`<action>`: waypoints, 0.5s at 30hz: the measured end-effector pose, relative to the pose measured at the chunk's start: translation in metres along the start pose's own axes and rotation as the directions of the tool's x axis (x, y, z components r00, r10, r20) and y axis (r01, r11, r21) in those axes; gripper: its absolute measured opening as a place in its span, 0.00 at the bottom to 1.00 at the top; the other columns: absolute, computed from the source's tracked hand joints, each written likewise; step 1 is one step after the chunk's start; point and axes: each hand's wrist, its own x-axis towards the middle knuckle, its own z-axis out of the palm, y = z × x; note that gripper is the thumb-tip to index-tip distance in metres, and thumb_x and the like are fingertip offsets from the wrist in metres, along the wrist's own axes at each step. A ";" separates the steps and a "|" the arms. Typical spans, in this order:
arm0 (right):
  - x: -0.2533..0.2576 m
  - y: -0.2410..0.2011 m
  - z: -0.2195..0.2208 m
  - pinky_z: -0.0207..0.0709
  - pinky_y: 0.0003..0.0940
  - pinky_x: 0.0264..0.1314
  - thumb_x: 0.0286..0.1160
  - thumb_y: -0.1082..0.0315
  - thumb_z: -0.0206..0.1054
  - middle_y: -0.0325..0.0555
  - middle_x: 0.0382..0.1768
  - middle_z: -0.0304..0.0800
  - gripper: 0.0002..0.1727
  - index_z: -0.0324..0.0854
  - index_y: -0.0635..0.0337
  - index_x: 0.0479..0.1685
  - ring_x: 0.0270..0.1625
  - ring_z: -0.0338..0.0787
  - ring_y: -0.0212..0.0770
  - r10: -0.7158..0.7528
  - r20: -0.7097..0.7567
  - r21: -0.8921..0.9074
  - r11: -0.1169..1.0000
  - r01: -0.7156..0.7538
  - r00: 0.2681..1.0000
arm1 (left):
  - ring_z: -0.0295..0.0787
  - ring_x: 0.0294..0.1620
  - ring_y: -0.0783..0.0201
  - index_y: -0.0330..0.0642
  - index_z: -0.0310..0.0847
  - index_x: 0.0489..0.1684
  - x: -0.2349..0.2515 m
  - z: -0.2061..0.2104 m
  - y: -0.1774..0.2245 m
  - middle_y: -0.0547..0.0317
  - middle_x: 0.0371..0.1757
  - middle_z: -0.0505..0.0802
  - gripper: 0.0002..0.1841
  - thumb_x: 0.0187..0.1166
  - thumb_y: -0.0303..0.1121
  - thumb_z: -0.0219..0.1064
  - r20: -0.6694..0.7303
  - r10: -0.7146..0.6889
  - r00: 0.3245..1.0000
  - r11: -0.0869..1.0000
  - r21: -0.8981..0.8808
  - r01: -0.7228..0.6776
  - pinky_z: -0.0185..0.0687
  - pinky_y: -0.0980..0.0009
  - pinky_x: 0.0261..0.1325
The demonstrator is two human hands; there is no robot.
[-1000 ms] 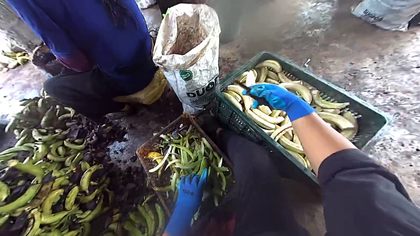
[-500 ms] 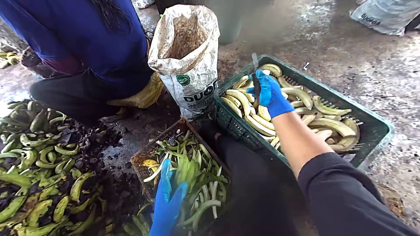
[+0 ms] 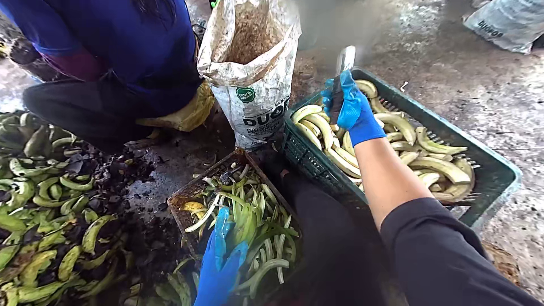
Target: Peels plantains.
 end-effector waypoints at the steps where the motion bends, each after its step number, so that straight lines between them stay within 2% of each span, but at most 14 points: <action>1: 0.004 0.002 0.007 0.85 0.25 0.33 0.93 0.49 0.47 0.35 0.34 0.88 0.19 0.76 0.49 0.63 0.32 0.89 0.31 -0.021 -0.003 0.022 1.000 0.021 1.000 | 0.73 0.81 0.64 0.34 0.57 0.89 0.000 0.000 0.001 0.43 0.89 0.66 0.46 0.76 0.53 0.70 0.000 -0.011 1.000 1.000 -0.029 0.011 0.72 0.67 0.81; 3: 0.016 0.019 0.022 0.89 0.34 0.42 0.92 0.55 0.52 0.40 0.39 0.90 0.17 0.74 0.55 0.65 0.40 0.92 0.37 -0.029 -0.032 -0.016 0.999 0.028 0.999 | 0.76 0.78 0.66 0.35 0.52 0.91 0.001 0.002 0.006 0.45 0.88 0.68 0.47 0.75 0.51 0.72 -0.021 -0.031 0.999 0.996 -0.087 0.029 0.76 0.69 0.78; 4: 0.024 0.036 0.027 0.87 0.37 0.45 0.90 0.57 0.53 0.43 0.44 0.90 0.18 0.72 0.57 0.67 0.44 0.91 0.39 0.000 -0.063 -0.083 0.997 -0.005 0.998 | 0.81 0.73 0.68 0.33 0.47 0.92 0.002 0.003 0.010 0.45 0.83 0.74 0.50 0.75 0.49 0.72 -0.037 -0.034 0.999 0.995 -0.090 0.031 0.80 0.70 0.75; 6: 0.036 0.068 0.027 0.86 0.35 0.46 0.92 0.58 0.52 0.46 0.48 0.90 0.20 0.69 0.61 0.72 0.46 0.91 0.38 0.020 -0.142 -0.181 0.982 -0.045 0.990 | 0.86 0.66 0.70 0.30 0.41 0.92 0.005 0.002 0.015 0.46 0.71 0.85 0.53 0.73 0.49 0.73 -0.058 -0.023 0.998 0.999 -0.023 0.022 0.84 0.71 0.70; 8: 0.036 0.065 0.028 0.87 0.35 0.45 0.93 0.58 0.50 0.45 0.45 0.90 0.18 0.70 0.60 0.69 0.45 0.92 0.38 0.032 -0.143 -0.150 0.987 -0.054 0.989 | 0.86 0.66 0.70 0.30 0.38 0.92 0.006 -0.002 0.016 0.46 0.70 0.86 0.54 0.73 0.49 0.72 -0.070 0.019 0.997 0.998 0.054 -0.015 0.83 0.70 0.70; 10: 0.024 0.046 0.030 0.88 0.36 0.45 0.93 0.60 0.50 0.43 0.40 0.89 0.15 0.73 0.60 0.61 0.42 0.92 0.39 -0.026 -0.113 -0.081 0.997 0.017 0.993 | 0.87 0.64 0.70 0.33 0.35 0.93 0.007 -0.006 0.020 0.47 0.69 0.86 0.54 0.74 0.48 0.72 -0.110 0.058 0.992 0.997 0.051 -0.052 0.85 0.70 0.68; 11: 0.013 0.033 0.033 0.90 0.36 0.44 0.93 0.60 0.49 0.43 0.37 0.90 0.15 0.76 0.60 0.58 0.40 0.93 0.39 -0.079 -0.089 -0.042 0.996 0.075 0.993 | 0.88 0.61 0.70 0.34 0.33 0.93 0.009 -0.008 0.024 0.49 0.67 0.87 0.54 0.75 0.46 0.71 -0.139 0.067 0.988 0.998 0.010 -0.066 0.87 0.70 0.65; 12: -0.003 0.019 0.037 0.91 0.37 0.45 0.94 0.58 0.47 0.42 0.37 0.91 0.17 0.76 0.59 0.60 0.40 0.94 0.40 -0.116 -0.030 -0.006 0.993 0.116 0.993 | 0.90 0.57 0.70 0.33 0.33 0.93 0.010 -0.011 0.028 0.50 0.65 0.87 0.53 0.76 0.44 0.71 -0.177 0.070 0.982 0.996 -0.043 -0.078 0.89 0.70 0.61; 13: -0.025 0.006 0.042 0.91 0.37 0.46 0.95 0.56 0.44 0.41 0.39 0.92 0.19 0.76 0.57 0.65 0.40 0.94 0.39 -0.141 0.071 -0.008 0.990 0.142 0.988 | 0.90 0.55 0.69 0.28 0.35 0.91 0.010 -0.015 0.034 0.47 0.67 0.86 0.51 0.76 0.42 0.71 -0.214 0.078 0.974 0.991 -0.087 -0.098 0.90 0.70 0.58; 14: -0.051 -0.007 0.049 0.91 0.34 0.44 0.94 0.55 0.44 0.38 0.39 0.92 0.21 0.75 0.54 0.70 0.38 0.93 0.36 -0.140 0.198 -0.047 0.987 0.152 0.970 | 0.89 0.56 0.70 0.21 0.41 0.87 0.010 -0.019 0.040 0.41 0.73 0.80 0.48 0.78 0.42 0.70 -0.236 0.091 0.967 0.986 -0.114 -0.120 0.90 0.72 0.58; 15: -0.083 -0.019 0.061 0.89 0.31 0.38 0.93 0.55 0.46 0.38 0.40 0.91 0.20 0.74 0.52 0.72 0.35 0.91 0.34 -0.086 0.309 -0.116 0.985 0.127 0.947 | 0.89 0.58 0.70 0.18 0.53 0.83 0.009 -0.023 0.043 0.39 0.79 0.76 0.44 0.77 0.43 0.71 -0.268 0.084 0.960 0.983 -0.133 -0.123 0.89 0.72 0.58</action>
